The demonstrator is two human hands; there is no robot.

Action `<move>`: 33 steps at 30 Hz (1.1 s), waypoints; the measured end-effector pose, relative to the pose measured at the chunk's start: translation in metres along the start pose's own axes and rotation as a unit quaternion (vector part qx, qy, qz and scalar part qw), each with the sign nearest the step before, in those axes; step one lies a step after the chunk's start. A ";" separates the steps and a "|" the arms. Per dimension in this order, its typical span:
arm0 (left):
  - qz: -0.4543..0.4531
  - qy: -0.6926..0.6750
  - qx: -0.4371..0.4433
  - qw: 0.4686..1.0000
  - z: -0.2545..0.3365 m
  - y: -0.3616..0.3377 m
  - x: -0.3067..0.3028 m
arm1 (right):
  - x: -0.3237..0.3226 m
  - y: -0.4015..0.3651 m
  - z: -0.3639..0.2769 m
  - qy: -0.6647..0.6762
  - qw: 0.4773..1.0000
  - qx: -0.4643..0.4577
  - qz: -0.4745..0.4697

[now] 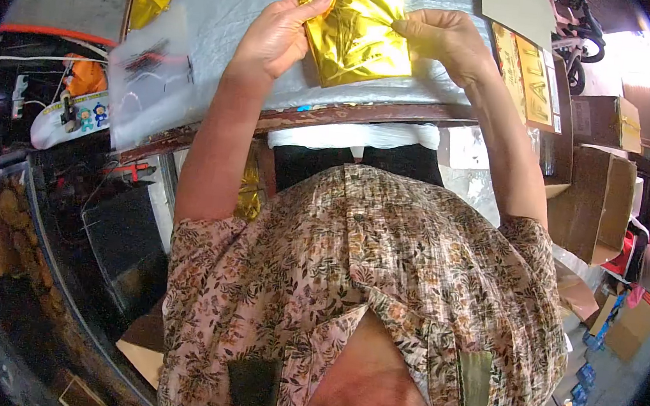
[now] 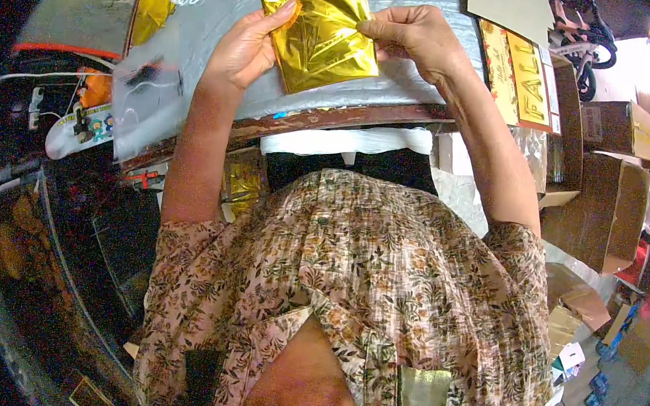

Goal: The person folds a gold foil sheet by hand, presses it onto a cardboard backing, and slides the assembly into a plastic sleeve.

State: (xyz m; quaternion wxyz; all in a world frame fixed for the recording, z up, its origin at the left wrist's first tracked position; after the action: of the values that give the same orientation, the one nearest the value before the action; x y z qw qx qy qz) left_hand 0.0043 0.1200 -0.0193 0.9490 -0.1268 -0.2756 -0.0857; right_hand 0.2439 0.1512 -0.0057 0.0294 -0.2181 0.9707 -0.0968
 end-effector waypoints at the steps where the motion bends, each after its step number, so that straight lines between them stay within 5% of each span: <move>1: 0.000 -0.005 -0.003 1.000 0.000 0.003 0.002 | -0.003 0.001 0.001 -0.001 1.000 -0.003 0.002; 8: -0.045 -0.014 -0.035 0.998 0.005 0.018 0.045 | -0.042 -0.020 0.002 -0.023 0.995 0.037 0.089; 11: -0.101 -0.065 -0.093 0.988 -0.010 0.043 0.043 | -0.070 -0.053 -0.007 0.081 0.988 0.029 0.129; 13: -0.080 0.027 -0.074 0.994 -0.008 0.050 0.076 | -0.112 -0.076 -0.006 0.079 0.984 0.046 0.150; 14: -0.064 0.251 0.019 0.966 -0.009 0.064 0.077 | -0.130 -0.090 -0.005 0.112 0.975 0.038 0.187; 15: -0.043 0.458 0.113 0.881 -0.009 0.074 0.086 | -0.156 -0.100 0.000 0.122 0.967 0.019 0.221; 16: -0.019 0.541 0.188 0.820 -0.001 0.068 0.119 | -0.184 -0.111 0.009 0.132 0.958 0.002 0.254; 17: -0.022 0.540 0.190 0.819 -0.013 0.081 0.131 | -0.221 -0.122 0.024 0.085 0.955 -0.035 0.281; 19: -0.103 0.651 0.405 0.634 -0.031 0.103 0.167 | -0.248 -0.141 0.023 0.112 0.936 -0.071 0.327; 20: -0.104 0.651 0.405 0.633 -0.042 0.118 0.178 | -0.245 -0.155 0.011 0.185 0.918 -0.071 0.344; 22: -0.086 0.667 0.533 0.513 -0.055 0.132 0.207 | -0.273 -0.174 0.024 0.197 0.923 -0.088 0.320; 28: -0.116 0.763 0.483 0.414 -0.077 0.177 0.222 | -0.279 -0.206 0.040 0.204 0.912 -0.096 0.343; 33: -0.101 0.741 0.483 0.457 -0.068 0.177 0.234 | -0.278 -0.217 0.051 0.204 0.897 -0.093 0.380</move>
State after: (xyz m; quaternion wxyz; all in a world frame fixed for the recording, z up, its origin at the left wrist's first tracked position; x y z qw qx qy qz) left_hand 0.2742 0.2479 0.0186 0.6900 0.4913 0.5228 -0.0955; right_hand 0.5909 0.0696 -0.0080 -0.1553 0.1900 0.9689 -0.0305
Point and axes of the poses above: each hand's wrist, its own y-axis towards the middle knuckle, its own x-axis out of the palm, z = x × y, the point moved 5 cm from there along y, towards the middle knuckle, and after that the axes turned 2 degrees about z, right-handed, at the moved point
